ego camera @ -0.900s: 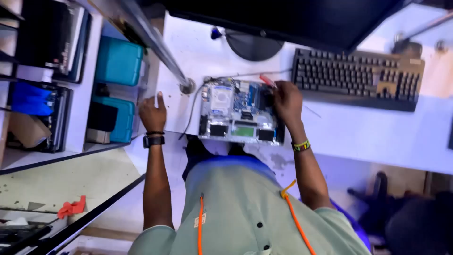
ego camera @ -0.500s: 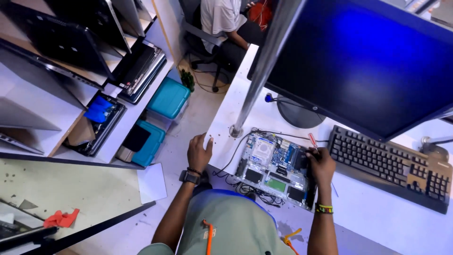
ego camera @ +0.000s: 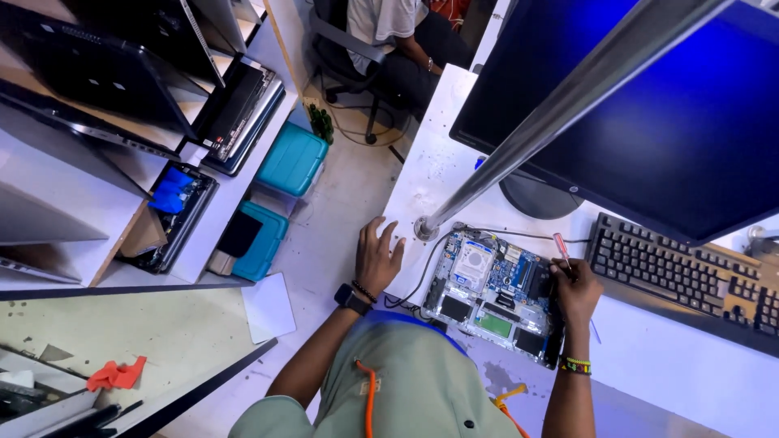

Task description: Repairing a laptop motherboard by removing screws with a screwdriver and inspecting components

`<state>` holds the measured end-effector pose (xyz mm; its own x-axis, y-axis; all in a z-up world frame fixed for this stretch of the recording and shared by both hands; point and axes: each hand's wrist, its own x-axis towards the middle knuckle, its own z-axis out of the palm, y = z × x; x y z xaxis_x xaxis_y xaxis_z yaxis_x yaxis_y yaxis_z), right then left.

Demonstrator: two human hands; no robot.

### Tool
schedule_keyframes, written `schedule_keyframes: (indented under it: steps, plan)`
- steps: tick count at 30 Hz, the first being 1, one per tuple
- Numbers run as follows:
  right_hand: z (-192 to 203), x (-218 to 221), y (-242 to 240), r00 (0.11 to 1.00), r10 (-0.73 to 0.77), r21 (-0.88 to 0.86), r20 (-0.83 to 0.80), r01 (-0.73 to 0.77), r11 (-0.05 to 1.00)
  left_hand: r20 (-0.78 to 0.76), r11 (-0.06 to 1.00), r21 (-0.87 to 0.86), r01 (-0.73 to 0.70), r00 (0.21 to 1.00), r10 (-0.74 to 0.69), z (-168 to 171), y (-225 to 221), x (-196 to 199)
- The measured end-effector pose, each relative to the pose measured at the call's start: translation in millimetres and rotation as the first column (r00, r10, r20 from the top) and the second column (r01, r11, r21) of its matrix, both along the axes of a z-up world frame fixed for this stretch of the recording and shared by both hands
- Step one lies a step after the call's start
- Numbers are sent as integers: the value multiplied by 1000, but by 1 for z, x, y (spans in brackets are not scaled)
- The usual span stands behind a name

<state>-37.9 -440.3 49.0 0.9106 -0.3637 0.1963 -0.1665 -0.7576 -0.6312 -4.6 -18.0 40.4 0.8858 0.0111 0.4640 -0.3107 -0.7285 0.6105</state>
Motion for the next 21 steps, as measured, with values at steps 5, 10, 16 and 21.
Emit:
schedule_keyframes:
  steps: [5, 10, 16, 21]
  plan:
    - [-20, -4, -4, 998, -23, -30, 57, 25, 999, -76, 999, 50, -10, 997, 13, -3, -3, 3]
    - [-28, -6, -2, 982, -11, -99, 187, 30, 995, -82, 999, 29, 24, 996, -22, 2, 2, 6]
    - [-35, -10, -19, 974, 52, -191, 221, -8, 981, -89, 999, 42, -16, 996, 20, 0, 0, 4]
    - [-12, -16, -10, 990, 27, 52, 141, -34, 998, -19, 1000, 11, -25, 1000, 25, 8, -2, 3]
